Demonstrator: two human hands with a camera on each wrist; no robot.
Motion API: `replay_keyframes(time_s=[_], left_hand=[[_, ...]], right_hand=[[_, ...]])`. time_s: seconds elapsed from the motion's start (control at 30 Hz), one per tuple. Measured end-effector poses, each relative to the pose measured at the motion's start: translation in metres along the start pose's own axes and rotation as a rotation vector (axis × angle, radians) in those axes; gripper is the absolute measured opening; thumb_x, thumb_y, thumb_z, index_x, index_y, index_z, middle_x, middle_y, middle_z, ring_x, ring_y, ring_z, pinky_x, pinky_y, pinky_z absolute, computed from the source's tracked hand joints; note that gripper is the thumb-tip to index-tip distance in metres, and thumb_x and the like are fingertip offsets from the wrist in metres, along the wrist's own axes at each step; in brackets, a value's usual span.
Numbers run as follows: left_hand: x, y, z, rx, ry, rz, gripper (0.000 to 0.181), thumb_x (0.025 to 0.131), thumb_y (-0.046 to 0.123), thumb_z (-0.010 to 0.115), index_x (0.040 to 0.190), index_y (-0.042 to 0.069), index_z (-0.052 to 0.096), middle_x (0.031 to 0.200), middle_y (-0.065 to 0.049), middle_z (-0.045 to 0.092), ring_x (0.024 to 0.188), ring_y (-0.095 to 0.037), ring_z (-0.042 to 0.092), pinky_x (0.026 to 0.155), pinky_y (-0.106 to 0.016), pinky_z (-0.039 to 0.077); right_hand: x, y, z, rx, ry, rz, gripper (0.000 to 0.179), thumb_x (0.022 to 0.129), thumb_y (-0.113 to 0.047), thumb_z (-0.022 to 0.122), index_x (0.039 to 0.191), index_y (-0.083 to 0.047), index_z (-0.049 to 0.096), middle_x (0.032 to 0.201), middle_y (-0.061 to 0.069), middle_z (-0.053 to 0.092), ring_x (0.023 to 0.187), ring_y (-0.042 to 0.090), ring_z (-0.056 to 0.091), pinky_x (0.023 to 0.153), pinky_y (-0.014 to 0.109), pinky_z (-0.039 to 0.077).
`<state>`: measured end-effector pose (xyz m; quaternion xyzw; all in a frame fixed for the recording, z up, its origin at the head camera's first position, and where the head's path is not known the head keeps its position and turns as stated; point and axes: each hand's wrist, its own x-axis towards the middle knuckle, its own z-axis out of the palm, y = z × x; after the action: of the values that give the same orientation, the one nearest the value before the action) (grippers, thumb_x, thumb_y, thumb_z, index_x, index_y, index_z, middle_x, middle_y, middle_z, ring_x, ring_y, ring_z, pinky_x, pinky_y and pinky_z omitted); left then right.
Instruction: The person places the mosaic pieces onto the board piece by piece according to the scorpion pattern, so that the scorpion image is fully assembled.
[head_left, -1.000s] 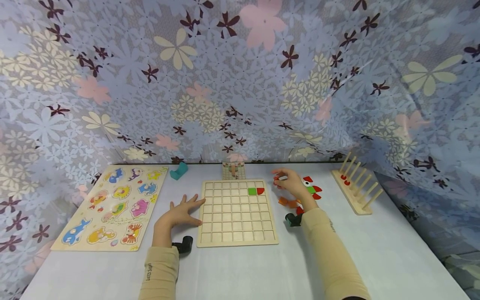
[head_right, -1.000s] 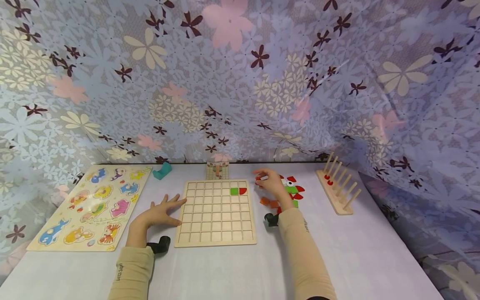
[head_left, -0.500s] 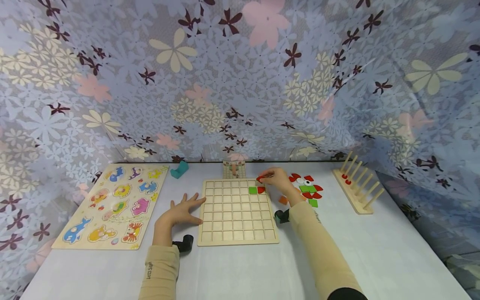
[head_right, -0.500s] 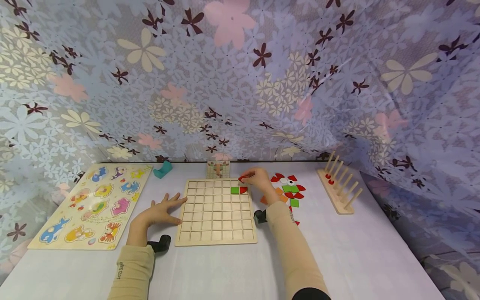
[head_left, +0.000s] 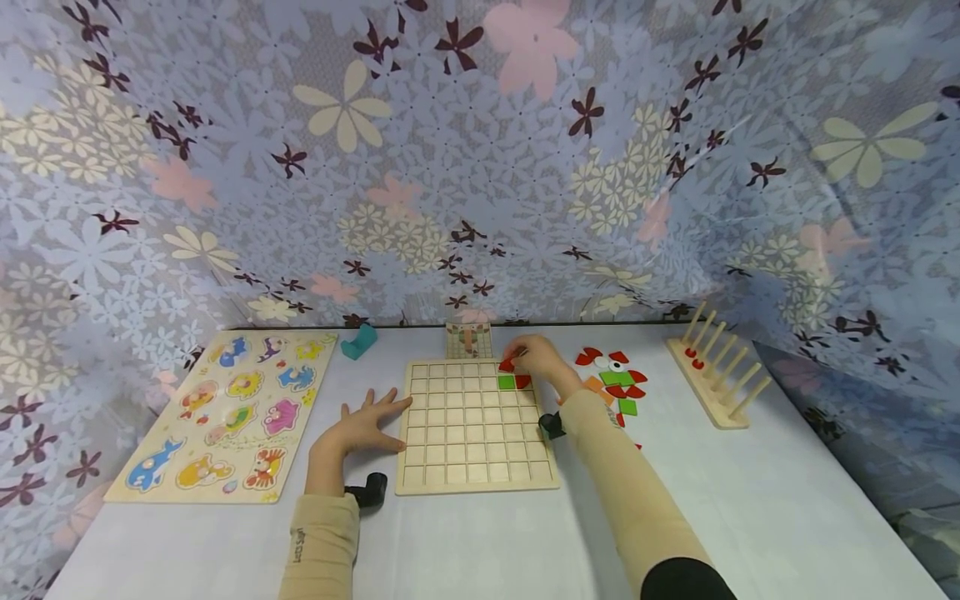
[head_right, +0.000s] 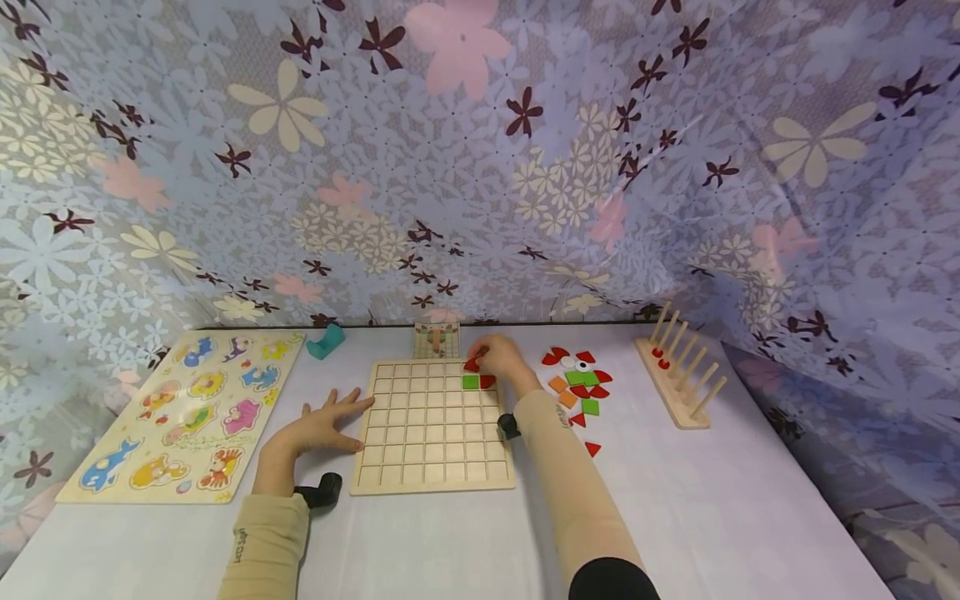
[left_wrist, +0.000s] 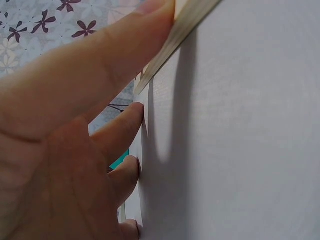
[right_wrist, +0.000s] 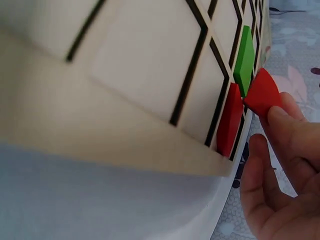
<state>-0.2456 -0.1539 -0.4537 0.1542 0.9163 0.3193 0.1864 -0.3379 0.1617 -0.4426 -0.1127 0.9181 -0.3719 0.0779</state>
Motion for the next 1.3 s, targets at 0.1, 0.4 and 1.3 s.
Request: replay_keyframes(time_s=[0.1,0.4,1.3], left_hand=[[0.000,0.001,0.000,0.001,-0.002,-0.001,0.080,0.072,0.024,0.077,0.141,0.012,0.038,0.152,-0.017,0.018,0.137,-0.045,-0.004,0.098,-0.069,-0.014],[-0.001,0.000,0.001,-0.002,-0.001,0.001,0.080,0.072,0.023,0.077,0.141,0.012,0.038,0.151,-0.018,0.018,0.137,-0.045,-0.004,0.098,-0.070,-0.015],[-0.001,0.002,0.002,-0.008,0.003,-0.001,0.080,0.071,0.021,0.077,0.141,0.012,0.039,0.151,-0.018,0.018,0.137,-0.045,-0.005,0.098,-0.069,-0.015]], right_hand=[[0.002,-0.001,0.002,-0.069,0.007,-0.017,0.014,0.082,0.002,0.057,0.091,-0.001,0.068,0.096,0.013,0.065,0.087,0.026,0.060,0.068,0.032,0.050],[0.002,-0.004,0.007,-0.177,-0.013,-0.004,0.018,0.083,0.001,0.058,0.094,-0.004,0.072,0.098,0.012,0.067,0.092,0.026,0.060,0.075,0.034,0.050],[-0.008,-0.001,0.002,-0.171,-0.046,0.011,0.023,0.088,-0.008,0.060,0.110,-0.005,0.067,0.107,0.013,0.062,0.098,0.027,0.057,0.082,0.039,0.048]])
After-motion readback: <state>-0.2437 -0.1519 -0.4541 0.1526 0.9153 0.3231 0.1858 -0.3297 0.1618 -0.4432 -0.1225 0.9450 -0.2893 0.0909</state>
